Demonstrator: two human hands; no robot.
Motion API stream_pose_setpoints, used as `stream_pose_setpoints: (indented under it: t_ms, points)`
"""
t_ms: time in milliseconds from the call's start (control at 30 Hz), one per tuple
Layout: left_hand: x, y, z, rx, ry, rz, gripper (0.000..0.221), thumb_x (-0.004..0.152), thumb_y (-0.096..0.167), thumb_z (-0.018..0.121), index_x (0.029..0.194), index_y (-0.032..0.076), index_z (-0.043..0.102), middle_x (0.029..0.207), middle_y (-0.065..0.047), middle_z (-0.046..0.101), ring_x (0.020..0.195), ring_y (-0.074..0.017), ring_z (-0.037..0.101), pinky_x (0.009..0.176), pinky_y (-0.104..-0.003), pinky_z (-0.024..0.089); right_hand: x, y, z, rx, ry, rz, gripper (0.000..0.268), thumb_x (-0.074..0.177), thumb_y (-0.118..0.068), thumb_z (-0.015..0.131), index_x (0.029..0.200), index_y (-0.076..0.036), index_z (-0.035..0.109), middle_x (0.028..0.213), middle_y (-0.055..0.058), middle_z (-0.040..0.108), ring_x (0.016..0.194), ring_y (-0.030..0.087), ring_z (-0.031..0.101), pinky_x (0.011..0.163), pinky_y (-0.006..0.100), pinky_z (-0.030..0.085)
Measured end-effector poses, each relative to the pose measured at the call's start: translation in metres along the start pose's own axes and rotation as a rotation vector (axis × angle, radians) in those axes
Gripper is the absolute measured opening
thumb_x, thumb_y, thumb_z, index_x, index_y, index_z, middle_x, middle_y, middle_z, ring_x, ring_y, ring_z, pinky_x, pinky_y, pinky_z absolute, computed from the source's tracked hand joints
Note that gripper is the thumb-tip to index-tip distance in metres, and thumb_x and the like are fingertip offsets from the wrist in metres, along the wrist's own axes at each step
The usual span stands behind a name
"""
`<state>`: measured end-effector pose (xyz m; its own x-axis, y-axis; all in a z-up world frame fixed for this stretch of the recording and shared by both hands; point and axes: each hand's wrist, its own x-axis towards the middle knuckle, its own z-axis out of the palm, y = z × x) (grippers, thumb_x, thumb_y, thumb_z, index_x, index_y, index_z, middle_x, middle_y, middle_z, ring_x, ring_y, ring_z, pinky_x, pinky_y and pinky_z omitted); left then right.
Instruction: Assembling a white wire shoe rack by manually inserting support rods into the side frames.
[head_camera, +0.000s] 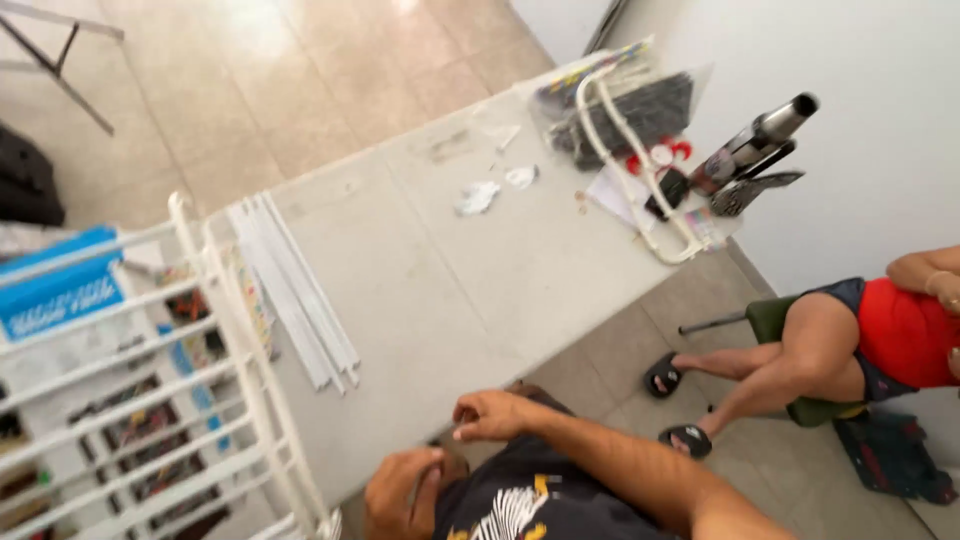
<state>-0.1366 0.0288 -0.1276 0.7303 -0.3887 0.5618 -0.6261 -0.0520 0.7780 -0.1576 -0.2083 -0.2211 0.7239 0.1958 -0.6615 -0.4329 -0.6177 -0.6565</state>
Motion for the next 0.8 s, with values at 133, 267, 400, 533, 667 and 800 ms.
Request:
stream_pose_setpoints:
  t_ms: [133, 267, 400, 533, 667, 800]
  points:
    - [0.008, -0.014, 0.029, -0.018, -0.033, -0.128, 0.013, 0.083, 0.016, 0.066, 0.086, 0.014, 0.078, 0.081, 0.000, 0.079, 0.069, -0.0146, 0.073, 0.068, -0.025, 0.057, -0.036, 0.016, -0.063, 0.220, 0.002, 0.146, 0.052, 0.088, -0.044, 0.068, 0.129, -0.011, 0.062, 0.119, 0.005, 0.073, 0.095, 0.016, 0.070, 0.084, 0.031, 0.055]
    - [0.031, -0.024, 0.048, 0.054, -0.112, -0.207, 0.011, 0.088, 0.013, 0.068, 0.090, 0.012, 0.079, 0.087, -0.003, 0.080, 0.079, -0.0173, 0.076, 0.078, -0.028, 0.059, -0.039, 0.103, -0.116, 0.107, 0.195, 0.223, 0.055, 0.085, -0.048, 0.069, 0.129, -0.015, 0.063, 0.123, 0.004, 0.074, 0.109, 0.019, 0.069, 0.094, 0.033, 0.052]
    - [0.056, -0.022, 0.083, 0.223, -0.096, -0.397, 0.014, 0.094, 0.011, 0.066, 0.093, 0.016, 0.079, 0.090, 0.003, 0.079, 0.084, -0.0082, 0.075, 0.084, -0.021, 0.056, -0.020, 0.236, -0.186, 0.046, 0.354, 0.204, 0.052, 0.085, -0.050, 0.071, 0.124, -0.015, 0.067, 0.113, 0.005, 0.074, 0.099, 0.019, 0.069, 0.087, 0.034, 0.053]
    - [0.011, -0.096, 0.122, 0.266, -0.208, -0.578, 0.019, 0.094, 0.017, 0.063, 0.100, 0.015, 0.081, 0.093, -0.002, 0.081, 0.088, -0.0119, 0.075, 0.089, -0.026, 0.056, -0.032, 0.303, -0.280, 0.323, 0.416, 0.345, 0.048, 0.089, -0.042, 0.072, 0.124, -0.009, 0.067, 0.110, 0.007, 0.075, 0.081, 0.016, 0.070, 0.074, 0.033, 0.055]
    - [-0.023, -0.113, 0.158, 0.248, -0.227, -0.653, 0.018, 0.095, 0.009, 0.062, 0.104, 0.009, 0.077, 0.098, -0.004, 0.079, 0.092, -0.0133, 0.074, 0.091, -0.025, 0.057, -0.021, 0.373, -0.325, 0.330, 0.691, 0.516, 0.063, 0.085, -0.049, 0.070, 0.135, -0.012, 0.061, 0.132, 0.008, 0.068, 0.118, 0.026, 0.066, 0.098, 0.039, 0.050]
    - [-0.079, -0.147, 0.163, 0.191, -0.436, -0.845, 0.026, 0.087, 0.011, 0.067, 0.108, 0.008, 0.082, 0.104, -0.008, 0.085, 0.095, -0.0174, 0.083, 0.092, -0.028, 0.063, -0.003, 0.399, -0.363, 0.154, 0.939, 0.642, 0.060, 0.088, -0.037, 0.074, 0.134, -0.005, 0.053, 0.134, 0.017, 0.057, 0.125, 0.037, 0.052, 0.103, 0.050, 0.047]
